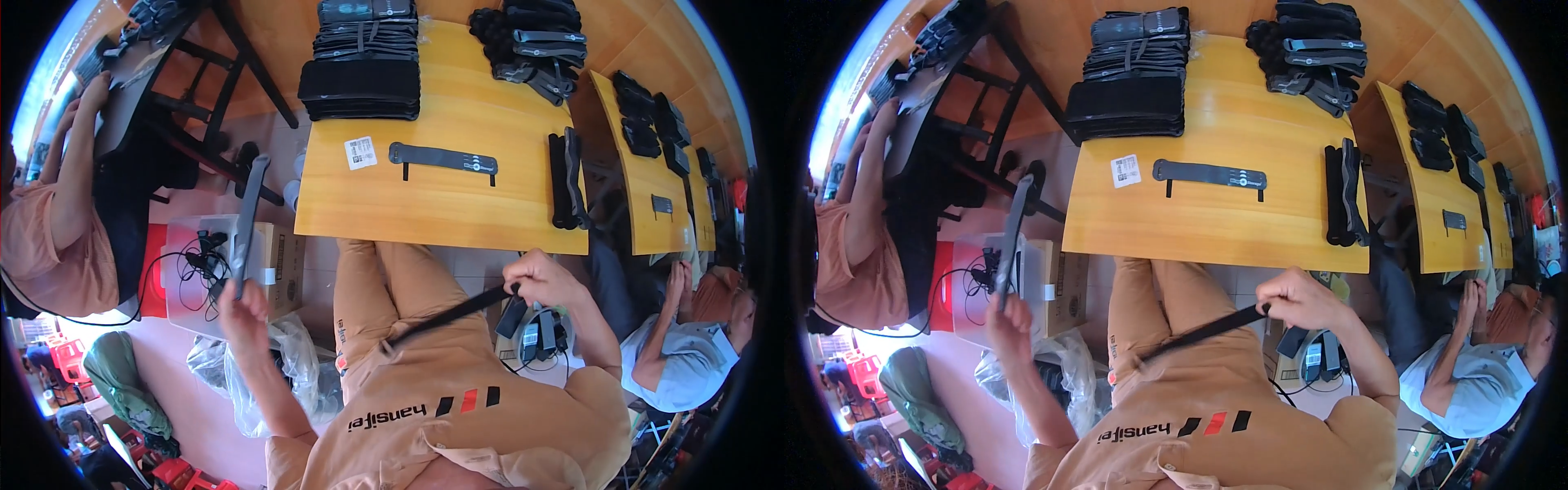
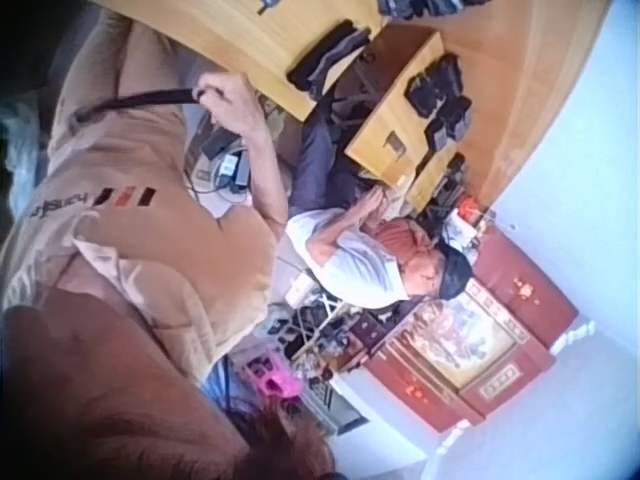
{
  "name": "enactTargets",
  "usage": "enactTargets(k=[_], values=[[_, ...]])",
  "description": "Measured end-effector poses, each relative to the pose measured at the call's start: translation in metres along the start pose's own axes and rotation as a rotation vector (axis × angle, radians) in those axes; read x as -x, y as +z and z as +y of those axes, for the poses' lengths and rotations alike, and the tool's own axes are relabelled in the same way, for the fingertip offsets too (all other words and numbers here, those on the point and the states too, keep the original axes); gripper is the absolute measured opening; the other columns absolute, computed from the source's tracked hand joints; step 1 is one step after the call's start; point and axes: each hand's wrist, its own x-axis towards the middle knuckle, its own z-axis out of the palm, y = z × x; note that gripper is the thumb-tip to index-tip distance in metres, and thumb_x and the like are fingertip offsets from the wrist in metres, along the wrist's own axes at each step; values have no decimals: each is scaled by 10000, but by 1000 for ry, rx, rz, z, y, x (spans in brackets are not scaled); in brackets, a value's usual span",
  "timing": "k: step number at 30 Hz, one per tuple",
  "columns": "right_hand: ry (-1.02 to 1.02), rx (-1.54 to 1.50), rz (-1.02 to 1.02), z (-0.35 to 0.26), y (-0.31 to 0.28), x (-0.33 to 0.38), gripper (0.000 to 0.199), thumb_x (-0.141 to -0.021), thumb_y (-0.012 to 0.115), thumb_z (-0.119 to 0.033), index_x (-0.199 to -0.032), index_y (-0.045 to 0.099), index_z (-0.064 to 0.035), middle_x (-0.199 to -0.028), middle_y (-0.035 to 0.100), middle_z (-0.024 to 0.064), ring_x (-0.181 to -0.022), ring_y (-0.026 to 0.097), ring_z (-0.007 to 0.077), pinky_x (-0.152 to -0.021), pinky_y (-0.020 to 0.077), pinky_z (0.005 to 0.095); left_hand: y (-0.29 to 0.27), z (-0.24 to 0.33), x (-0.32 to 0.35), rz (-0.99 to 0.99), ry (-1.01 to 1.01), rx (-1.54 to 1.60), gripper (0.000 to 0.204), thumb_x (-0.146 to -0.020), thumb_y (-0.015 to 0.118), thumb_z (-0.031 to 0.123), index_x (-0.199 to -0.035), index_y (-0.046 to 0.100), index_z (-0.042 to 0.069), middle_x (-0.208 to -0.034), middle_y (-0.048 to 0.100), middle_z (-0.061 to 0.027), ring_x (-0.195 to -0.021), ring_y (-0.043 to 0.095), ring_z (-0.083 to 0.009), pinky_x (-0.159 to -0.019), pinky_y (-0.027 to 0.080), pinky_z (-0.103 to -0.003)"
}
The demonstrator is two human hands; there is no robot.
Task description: The recorder is assembling black textile straps, attaching white labels and plastic buckles, and organizing them on a workbench.
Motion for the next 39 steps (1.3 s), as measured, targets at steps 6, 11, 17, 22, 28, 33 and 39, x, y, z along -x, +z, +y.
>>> enactTargets(k=[6, 11, 17, 22, 28, 33, 39], values=[[-271, 657, 197, -16, 15, 5, 78, -733, 609, -77, -702, 582, -12, -601, 543, 121, -551, 550, 291, -512, 423, 356, 49, -109, -33, 37, -214, -78, 353, -900, 480, 382, -784, 531, 53, -611, 530, -29, -499, 502, -119, -447, 393, -222], [-278, 636, 418, -8, 10, 5, 96, -733, 652, -66, -821, 651, -26, -653, 579, 114, -597, 580, 275, -542, 449, 354, 68, -125, -34, -48, -383, -174, 456, -920, 430, 426, -933, 581, -4, -680, 615, -81, -541, 584, -146, -498, 479, -236], [-164, 478, 353, -11, 5, 8, 141, -725, 661, -18, -866, 658, -25, -712, 583, 111, -615, 571, 261, -559, 458, 327, 69, -95, -15, 25, -233, -739, 470, -926, 447, 386, -1074, 546, -49, -792, 654, -138, -661, 634, -185, -626, 500, -249], [-435, 237, 394, -16, 36, -25, 179, -713, 653, 62, -874, 661, -16, -737, 597, 89, -598, 581, 189, -531, 439, 277, 164, -107, 7, -492, 250, -697, 379, -856, 600, 204, -1152, 548, -27, -965, 640, -102, -969, 576, -133, -796, 450, -233], [-257, -148, 649, 5, 15, -31, 218, -754, 594, 114, -950, 635, 26, -765, 561, 61, -662, 592, 112, -561, 486, 212, 163, -106, -23, -810, -222, -821, 185, -786, 681, 133, -848, 622, -32, -605, 496, 25, -587, 470, -41, -523, 384, -218], [-225, -159, 751, 40, -9, -43, 203, -780, 591, 96, -972, 623, 37, -757, 575, 50, -680, 600, 94, -583, 512, 208, 142, -93, -66, -824, -292, -887, 139, -811, 643, 100, -844, 621, -34, -654, 549, 19, -619, 491, -48, -555, 400, -208], [-139, -490, 748, 63, -22, -63, 109, -804, 602, 14, -912, 619, 18, -749, 632, 49, -623, 593, 80, -515, 455, 184, 137, -102, -102, -607, -170, -900, 110, -826, 620, 82, -843, 623, -27, -688, 578, -1, -645, 497, -54, -585, 399, -196]])
